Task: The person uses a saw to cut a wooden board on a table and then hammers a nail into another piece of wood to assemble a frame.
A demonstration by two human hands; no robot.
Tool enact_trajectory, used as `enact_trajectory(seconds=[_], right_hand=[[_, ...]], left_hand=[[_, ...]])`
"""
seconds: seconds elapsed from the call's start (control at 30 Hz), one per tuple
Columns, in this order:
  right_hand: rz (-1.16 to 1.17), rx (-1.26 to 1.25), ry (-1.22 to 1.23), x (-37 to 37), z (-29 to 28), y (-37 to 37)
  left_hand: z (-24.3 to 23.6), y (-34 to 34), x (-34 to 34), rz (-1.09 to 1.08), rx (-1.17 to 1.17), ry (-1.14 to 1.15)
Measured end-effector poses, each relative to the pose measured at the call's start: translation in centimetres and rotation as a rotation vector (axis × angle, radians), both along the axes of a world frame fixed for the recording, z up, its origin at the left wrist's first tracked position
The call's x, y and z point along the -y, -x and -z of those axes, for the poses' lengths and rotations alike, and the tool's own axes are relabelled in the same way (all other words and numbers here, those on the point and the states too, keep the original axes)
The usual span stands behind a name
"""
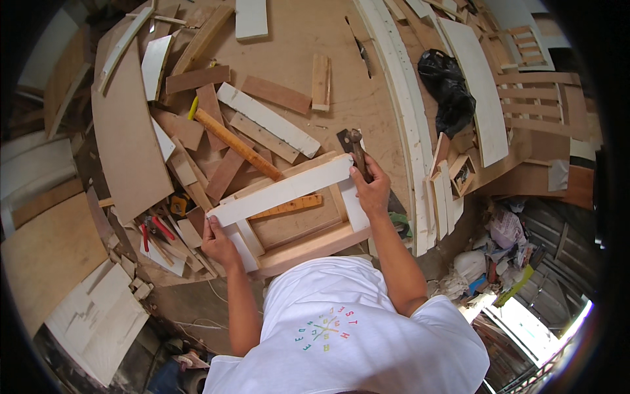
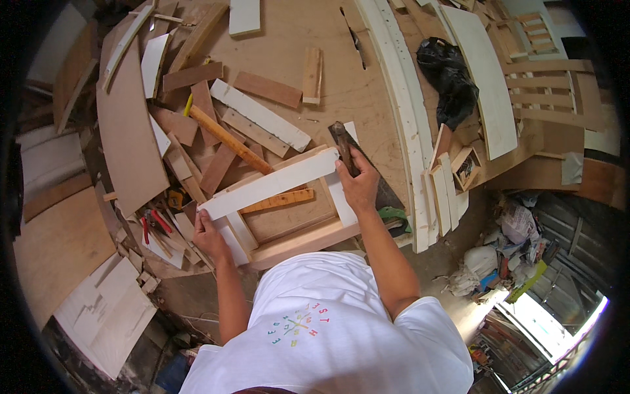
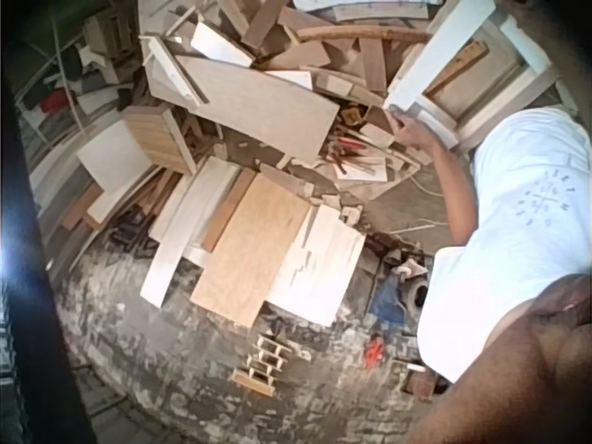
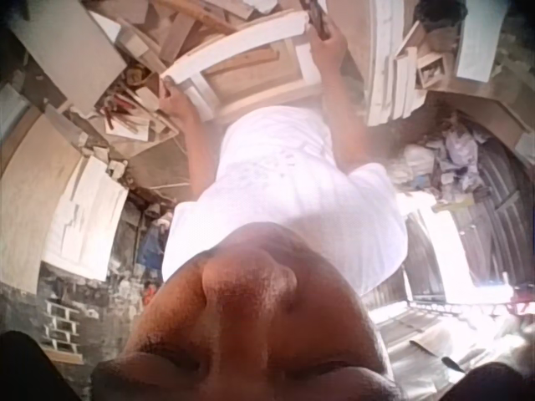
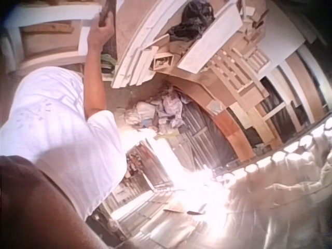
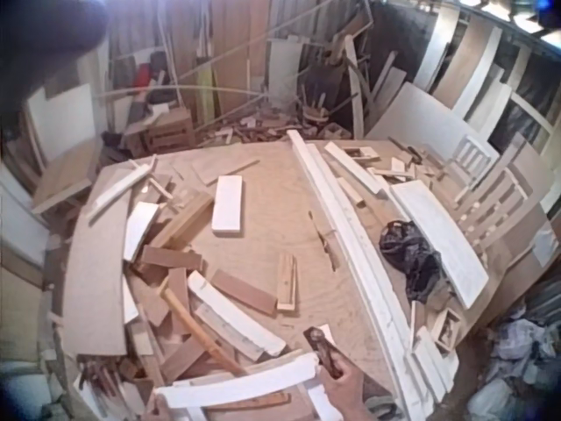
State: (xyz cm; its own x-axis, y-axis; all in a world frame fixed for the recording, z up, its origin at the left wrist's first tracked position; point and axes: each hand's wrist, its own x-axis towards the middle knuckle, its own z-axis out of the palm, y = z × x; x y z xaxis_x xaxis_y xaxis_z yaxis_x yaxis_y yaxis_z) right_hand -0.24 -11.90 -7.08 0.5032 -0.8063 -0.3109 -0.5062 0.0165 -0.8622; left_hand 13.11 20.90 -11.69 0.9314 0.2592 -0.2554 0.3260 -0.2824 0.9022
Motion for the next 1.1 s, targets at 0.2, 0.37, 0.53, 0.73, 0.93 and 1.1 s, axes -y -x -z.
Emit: enact_trajectory(seconds=[0.2,0.37,0.53,0.73,0.93,1.1], right_hand=[[0.015,-0.100,-0.059,-0.1,-1.3,-0.6],[0.014,-0.039,0.010,-0.4,-0.1,-0.3],[0.035,-0.061,0.002,-0.5,-0.2,-0.2],[0.046,-0.010,0.003,-0.6,0.3,-0.1],[0.047,-0.026,0.020,-0.6,-0.1,-0.5],[0.043,-0.001,0.019,-0.5,0.2,-0.4]], left_hand=[[-1.1,-0.2,0.8,0.031,0.007,-0.067],[-0.7,0.3,-0.2,0.055,0.024,-0.043],[-0.5,0.7,0.0,0.005,0.012,-0.013],[0.2,0.6,-1.1,0.091,0.027,-0.029],[-0.2,0.5,-1.0,0.125,0.047,-0.039],[-0.3,0.5,-0.9,0.097,-0.002,-0.001]])
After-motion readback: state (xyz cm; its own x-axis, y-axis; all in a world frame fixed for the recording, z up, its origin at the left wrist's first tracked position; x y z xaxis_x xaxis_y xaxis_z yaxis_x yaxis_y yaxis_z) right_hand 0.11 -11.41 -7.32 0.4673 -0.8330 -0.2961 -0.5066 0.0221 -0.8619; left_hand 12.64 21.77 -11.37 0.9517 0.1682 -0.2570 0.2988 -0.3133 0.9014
